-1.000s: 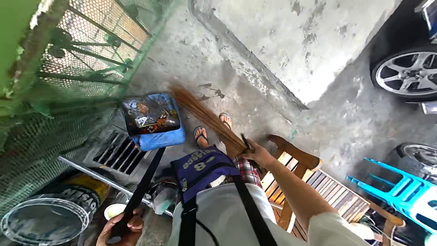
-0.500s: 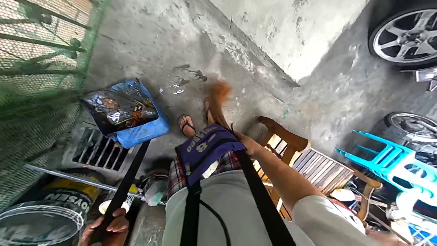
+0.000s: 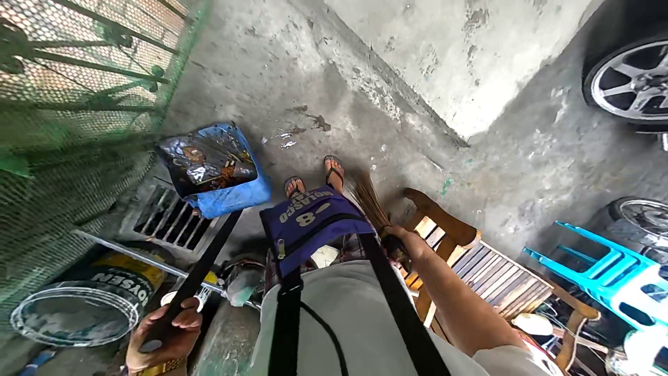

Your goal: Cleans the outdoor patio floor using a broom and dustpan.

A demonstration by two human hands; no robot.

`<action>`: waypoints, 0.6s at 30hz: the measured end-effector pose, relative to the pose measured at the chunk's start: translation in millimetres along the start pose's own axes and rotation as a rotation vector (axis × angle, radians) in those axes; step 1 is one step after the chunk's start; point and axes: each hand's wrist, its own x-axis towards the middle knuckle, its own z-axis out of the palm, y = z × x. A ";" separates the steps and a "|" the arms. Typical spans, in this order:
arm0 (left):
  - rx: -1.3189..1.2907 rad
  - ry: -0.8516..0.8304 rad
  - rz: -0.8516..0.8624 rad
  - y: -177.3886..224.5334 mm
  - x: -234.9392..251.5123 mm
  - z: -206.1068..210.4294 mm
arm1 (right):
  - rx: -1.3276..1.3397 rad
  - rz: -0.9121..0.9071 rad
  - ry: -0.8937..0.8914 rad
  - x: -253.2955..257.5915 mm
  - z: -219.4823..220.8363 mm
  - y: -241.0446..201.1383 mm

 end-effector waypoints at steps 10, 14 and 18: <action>-0.007 0.057 0.061 -18.7 -6.5 -0.6 | -0.120 -0.233 0.081 -64.3 -30.7 -61.8; 0.017 0.088 0.082 -23.0 1.8 3.4 | -0.122 -0.288 0.185 24.5 34.2 -101.9; -0.016 0.119 0.098 -28.5 1.6 13.5 | -0.818 -0.350 0.073 101.3 134.1 -120.8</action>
